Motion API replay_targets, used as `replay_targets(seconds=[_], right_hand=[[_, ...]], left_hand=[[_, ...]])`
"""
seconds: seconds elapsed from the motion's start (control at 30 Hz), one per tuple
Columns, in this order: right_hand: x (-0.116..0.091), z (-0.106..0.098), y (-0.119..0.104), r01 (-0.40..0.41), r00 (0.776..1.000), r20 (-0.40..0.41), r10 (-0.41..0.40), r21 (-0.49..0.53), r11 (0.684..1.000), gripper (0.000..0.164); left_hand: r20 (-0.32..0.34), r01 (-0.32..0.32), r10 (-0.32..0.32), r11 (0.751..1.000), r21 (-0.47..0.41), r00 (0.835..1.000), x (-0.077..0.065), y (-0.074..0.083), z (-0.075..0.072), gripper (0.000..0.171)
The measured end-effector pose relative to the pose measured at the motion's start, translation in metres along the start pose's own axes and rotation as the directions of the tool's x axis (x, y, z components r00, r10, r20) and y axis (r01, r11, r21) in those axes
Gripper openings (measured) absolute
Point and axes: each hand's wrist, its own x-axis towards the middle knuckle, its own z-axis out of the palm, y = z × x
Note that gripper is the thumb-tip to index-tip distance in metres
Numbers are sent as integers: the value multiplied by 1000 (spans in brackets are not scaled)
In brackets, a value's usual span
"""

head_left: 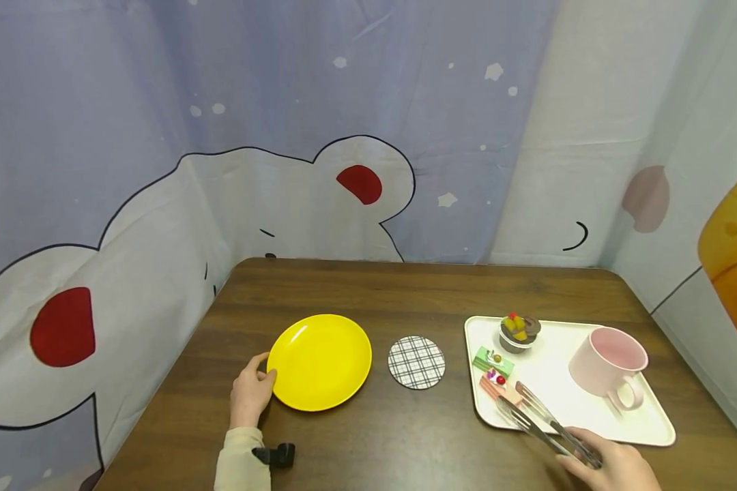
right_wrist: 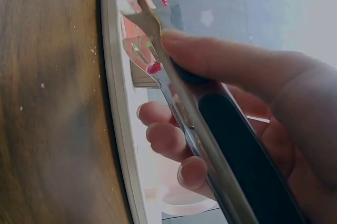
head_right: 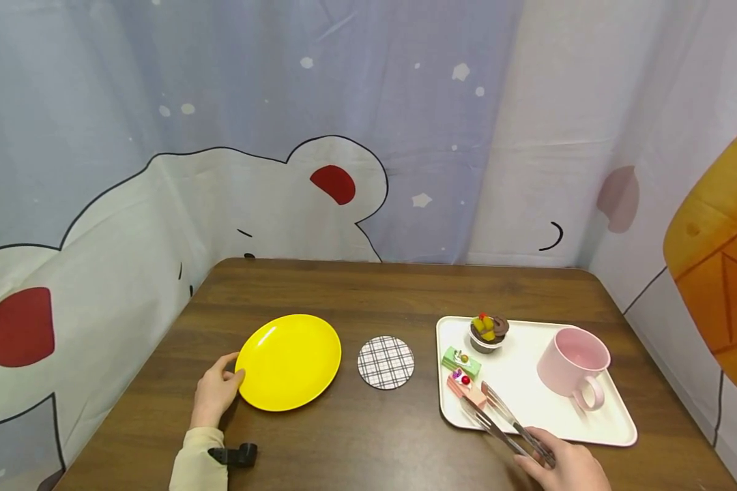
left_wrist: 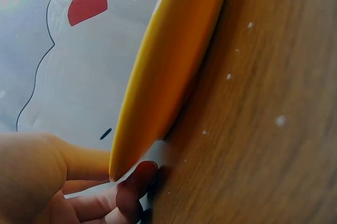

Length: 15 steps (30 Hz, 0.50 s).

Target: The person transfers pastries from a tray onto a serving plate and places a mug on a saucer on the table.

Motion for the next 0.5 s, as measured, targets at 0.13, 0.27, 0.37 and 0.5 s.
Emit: replay_targets(seconds=[0.13, 0.27, 0.37, 0.5], right_hand=[[3, -3, -1, -42, 996, 83, 42, 2, 999, 46], [5, -5, -1, -67, 989, 131, 67, -6, 998, 49], [4, -6, -1, -64, 991, 120, 65, -9, 998, 48], [1, -7, -2, -60, 994, 95, 60, -10, 998, 48]], left_hand=[[4, -3, 3, 1000, -2, 1000, 1, 0, 0, 47], [5, -8, 8, 1000, -3, 1000, 1, 0, 0, 47], [6, -5, 5, 1000, -3, 1000, 0, -1, 0, 47], [2, -5, 5, 1000, 0, 1000, 0, -1, 0, 46]])
